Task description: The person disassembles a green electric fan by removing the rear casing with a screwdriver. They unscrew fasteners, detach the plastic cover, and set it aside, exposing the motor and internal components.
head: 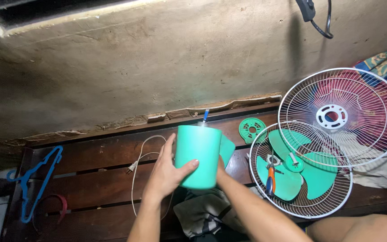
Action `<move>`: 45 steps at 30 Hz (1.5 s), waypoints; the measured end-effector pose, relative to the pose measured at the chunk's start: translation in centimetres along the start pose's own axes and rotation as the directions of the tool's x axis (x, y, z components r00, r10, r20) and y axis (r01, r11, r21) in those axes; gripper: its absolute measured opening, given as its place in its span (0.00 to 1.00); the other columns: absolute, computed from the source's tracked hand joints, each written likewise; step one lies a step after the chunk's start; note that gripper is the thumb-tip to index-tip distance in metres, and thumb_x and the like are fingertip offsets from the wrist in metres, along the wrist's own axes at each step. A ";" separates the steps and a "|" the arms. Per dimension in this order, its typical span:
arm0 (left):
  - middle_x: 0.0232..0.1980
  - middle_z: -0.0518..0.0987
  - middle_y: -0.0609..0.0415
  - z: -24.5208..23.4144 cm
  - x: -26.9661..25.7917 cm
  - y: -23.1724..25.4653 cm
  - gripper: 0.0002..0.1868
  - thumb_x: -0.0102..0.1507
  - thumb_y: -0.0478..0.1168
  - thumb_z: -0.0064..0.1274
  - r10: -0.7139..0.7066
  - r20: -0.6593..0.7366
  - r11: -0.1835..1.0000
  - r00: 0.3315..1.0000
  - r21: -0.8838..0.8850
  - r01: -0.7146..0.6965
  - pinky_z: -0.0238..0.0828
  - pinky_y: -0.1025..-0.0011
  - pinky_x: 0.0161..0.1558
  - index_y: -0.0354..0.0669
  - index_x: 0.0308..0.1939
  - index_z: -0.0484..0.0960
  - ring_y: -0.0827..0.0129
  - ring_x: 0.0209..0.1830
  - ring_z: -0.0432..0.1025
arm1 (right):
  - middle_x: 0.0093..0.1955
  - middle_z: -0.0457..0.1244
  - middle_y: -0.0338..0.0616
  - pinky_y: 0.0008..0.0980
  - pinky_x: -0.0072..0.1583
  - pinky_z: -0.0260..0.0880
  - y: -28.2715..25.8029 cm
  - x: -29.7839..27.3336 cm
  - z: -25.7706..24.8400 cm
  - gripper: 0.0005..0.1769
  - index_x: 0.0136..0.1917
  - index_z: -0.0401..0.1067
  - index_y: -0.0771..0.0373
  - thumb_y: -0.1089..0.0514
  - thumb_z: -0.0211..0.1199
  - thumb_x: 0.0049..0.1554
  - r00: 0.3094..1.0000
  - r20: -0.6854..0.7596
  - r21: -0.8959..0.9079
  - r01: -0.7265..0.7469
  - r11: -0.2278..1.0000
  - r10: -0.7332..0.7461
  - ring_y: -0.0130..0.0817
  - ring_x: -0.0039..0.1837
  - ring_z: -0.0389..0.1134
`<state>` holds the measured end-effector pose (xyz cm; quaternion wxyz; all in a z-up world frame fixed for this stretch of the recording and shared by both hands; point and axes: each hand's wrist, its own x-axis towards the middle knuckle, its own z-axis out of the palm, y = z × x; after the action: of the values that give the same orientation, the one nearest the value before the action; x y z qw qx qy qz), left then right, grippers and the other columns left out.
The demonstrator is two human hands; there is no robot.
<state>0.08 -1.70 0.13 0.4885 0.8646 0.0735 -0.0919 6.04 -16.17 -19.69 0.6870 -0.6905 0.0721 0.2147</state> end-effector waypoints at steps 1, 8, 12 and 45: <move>0.77 0.61 0.38 0.3 0.2 0.2 0.66 0.46 0.60 0.68 0.062 -0.032 0.998 0.998 0.019 -0.061 0.62 0.59 0.69 0.40 0.79 0.48 0.51 0.74 0.63 | 0.63 0.69 0.47 0.36 0.59 0.74 0.4 1.0 -0.5 0.26 0.70 0.67 0.61 0.48 0.52 0.63 0.993 0.113 0.212 -0.047 0.976 0.023 0.37 0.61 0.72; 0.75 0.61 0.34 2.2 0.9 1.0 0.65 0.43 0.56 0.75 0.245 -0.126 0.969 0.961 0.033 -0.243 0.63 0.57 0.65 0.36 0.75 0.54 0.49 0.71 0.63 | 0.67 0.65 0.45 0.35 0.62 0.72 1.9 4.5 -3.9 0.26 0.73 0.64 0.64 0.51 0.55 0.65 0.791 0.602 0.471 -0.245 0.847 -0.106 0.34 0.64 0.68; 0.54 0.81 0.44 3.2 2.0 0.6 0.47 0.46 0.59 0.71 0.152 -0.086 0.982 0.985 -0.098 -0.161 0.74 0.62 0.57 0.38 0.61 0.70 0.58 0.55 0.77 | 0.67 0.65 0.45 0.35 0.62 0.72 3.4 1.5 -4.3 0.26 0.72 0.64 0.63 0.52 0.56 0.64 0.905 0.411 0.289 -0.012 0.957 -0.112 0.34 0.64 0.68; 0.32 0.72 0.61 1.1 4.6 -6.7 0.22 0.70 0.58 0.47 0.146 -0.201 0.960 0.969 -0.206 -0.188 0.63 0.76 0.33 0.42 0.39 0.71 0.79 0.31 0.63 | 0.78 0.51 0.54 0.36 0.65 0.69 -3.6 -12.1 -7.9 0.73 0.84 0.28 0.60 0.54 0.78 0.42 0.899 0.139 0.205 0.385 0.900 -0.416 0.44 0.67 0.65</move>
<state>2.99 0.97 -7.02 0.5796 0.8121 0.0547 0.0388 -1.81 -26.09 -11.94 0.7772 -0.6062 -0.1157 0.1227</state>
